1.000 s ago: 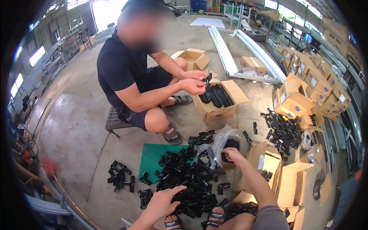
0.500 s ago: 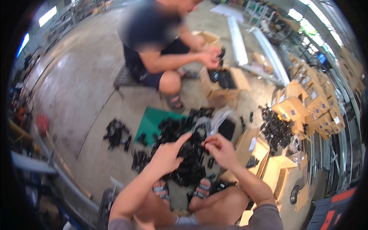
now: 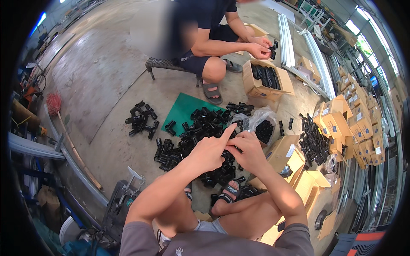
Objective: The person picks up black plastic connectors from a pile, turns them over in their hands, and places them into cardboard boxes.
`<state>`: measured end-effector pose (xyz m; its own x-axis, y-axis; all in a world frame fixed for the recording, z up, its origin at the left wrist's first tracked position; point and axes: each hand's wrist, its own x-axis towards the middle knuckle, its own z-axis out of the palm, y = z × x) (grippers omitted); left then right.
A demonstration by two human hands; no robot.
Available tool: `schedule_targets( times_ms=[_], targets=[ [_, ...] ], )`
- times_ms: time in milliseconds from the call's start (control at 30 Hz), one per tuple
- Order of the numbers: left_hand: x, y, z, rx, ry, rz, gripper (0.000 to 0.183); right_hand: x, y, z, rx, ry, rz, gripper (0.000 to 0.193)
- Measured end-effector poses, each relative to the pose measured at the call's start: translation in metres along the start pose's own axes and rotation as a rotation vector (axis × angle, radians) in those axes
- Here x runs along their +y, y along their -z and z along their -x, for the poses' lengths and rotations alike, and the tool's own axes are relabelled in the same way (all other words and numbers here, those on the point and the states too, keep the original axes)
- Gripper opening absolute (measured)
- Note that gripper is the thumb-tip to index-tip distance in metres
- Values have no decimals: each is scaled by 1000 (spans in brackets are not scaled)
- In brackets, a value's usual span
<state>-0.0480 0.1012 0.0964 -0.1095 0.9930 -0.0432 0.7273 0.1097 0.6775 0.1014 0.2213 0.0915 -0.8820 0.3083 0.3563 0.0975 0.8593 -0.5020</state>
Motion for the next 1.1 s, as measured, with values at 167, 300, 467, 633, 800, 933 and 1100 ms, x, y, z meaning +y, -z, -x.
schedule_targets(
  times_ms=[167,300,467,633,800,933,1100],
  targets=[
    [-8,1,0,7,-8,-18,105,-2,-2,-2,-86,142,151,9],
    [-10,-2,-1,15,-15,-19,104,-3,-1,-2,-78,180,214,11],
    [-8,3,0,6,7,-41,97,-3,-2,-2,-95,200,264,10],
    [-17,-1,1,116,34,45,65,-6,-1,-5,100,102,138,9],
    [-16,16,5,180,73,108,46,45,5,1,279,-334,-129,11],
    [-24,22,8,289,120,264,40,123,-16,13,228,-546,-165,14],
    [-25,22,-5,352,181,355,38,233,-57,45,-263,-421,565,18]
  ],
)
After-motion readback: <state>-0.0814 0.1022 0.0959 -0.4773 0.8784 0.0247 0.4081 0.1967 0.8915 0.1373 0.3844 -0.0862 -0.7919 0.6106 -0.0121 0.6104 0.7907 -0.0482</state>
